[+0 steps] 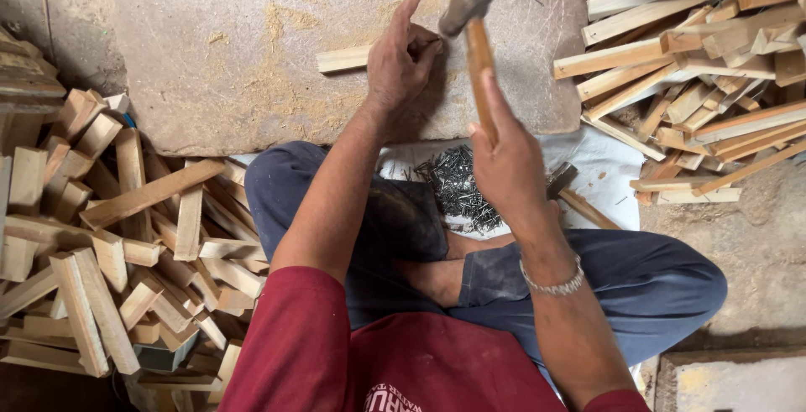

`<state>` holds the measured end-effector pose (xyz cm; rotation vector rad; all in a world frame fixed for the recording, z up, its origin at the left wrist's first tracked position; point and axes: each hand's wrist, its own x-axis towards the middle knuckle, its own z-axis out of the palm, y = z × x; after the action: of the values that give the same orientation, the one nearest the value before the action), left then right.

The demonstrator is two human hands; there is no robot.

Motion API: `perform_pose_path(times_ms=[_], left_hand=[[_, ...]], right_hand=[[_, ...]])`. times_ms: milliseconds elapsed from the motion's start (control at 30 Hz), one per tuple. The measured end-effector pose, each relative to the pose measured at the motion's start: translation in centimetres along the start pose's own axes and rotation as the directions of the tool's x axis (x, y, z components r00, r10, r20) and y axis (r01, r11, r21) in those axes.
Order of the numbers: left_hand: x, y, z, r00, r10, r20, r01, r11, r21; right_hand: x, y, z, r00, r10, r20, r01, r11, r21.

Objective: The person sits on the floor and repeatedly hammers nails into small wooden blocks using a hammer. They pick up each block, place it on a work surface, drive a nail in, and then toss the block aside.

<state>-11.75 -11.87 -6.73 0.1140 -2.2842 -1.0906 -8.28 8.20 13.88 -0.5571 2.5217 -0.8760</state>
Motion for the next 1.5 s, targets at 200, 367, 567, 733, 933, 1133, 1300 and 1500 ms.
perform_pose_path(times_ms=[200, 367, 567, 733, 933, 1133, 1300, 1500], left_hand=[[0.3, 0.0, -0.5, 0.998, -0.022, -0.056, 0.02, 0.999, -0.036], [0.3, 0.2, -0.3, 0.996, -0.075, -0.045, 0.075, 0.997, -0.014], [0.5, 0.1, -0.3, 0.997, -0.074, -0.029, 0.074, 0.997, -0.014], [1.0, 0.8, -0.9, 0.976, -0.121, 0.183, 0.119, 0.993, 0.022], [3.4, 5.7, -3.6, 0.934, -0.136, 0.33, 0.043, 0.961, 0.273], [5.8, 7.1, -5.6, 0.992, -0.054, 0.117, 0.038, 0.99, 0.138], [5.2, 2.0, -9.1, 0.901, -0.325, -0.287, 0.323, 0.945, -0.056], [0.5, 0.5, -15.3, 0.571, -0.809, -0.139, 0.807, 0.524, 0.272]], right_hand=[[-1.6, 1.2, 0.0, 0.724, -0.526, -0.447, 0.519, 0.841, -0.152], [0.7, 2.0, 3.4, 0.992, 0.072, -0.103, -0.07, 0.997, 0.018], [-2.8, 4.0, 2.6, 0.987, 0.161, 0.007, -0.16, 0.986, -0.04], [-8.4, 7.2, 3.3, 0.99, -0.061, -0.127, 0.077, 0.989, 0.126], [-10.0, 9.2, 4.1, 0.99, 0.052, -0.134, 0.014, 0.893, 0.451], [-10.2, 8.0, 2.6, 0.951, 0.283, 0.126, -0.29, 0.671, 0.682], [-10.3, 7.6, 2.1, 0.947, 0.294, 0.133, -0.3, 0.651, 0.697], [-10.0, 7.8, 2.0, 0.947, 0.291, 0.135, -0.299, 0.65, 0.698]])
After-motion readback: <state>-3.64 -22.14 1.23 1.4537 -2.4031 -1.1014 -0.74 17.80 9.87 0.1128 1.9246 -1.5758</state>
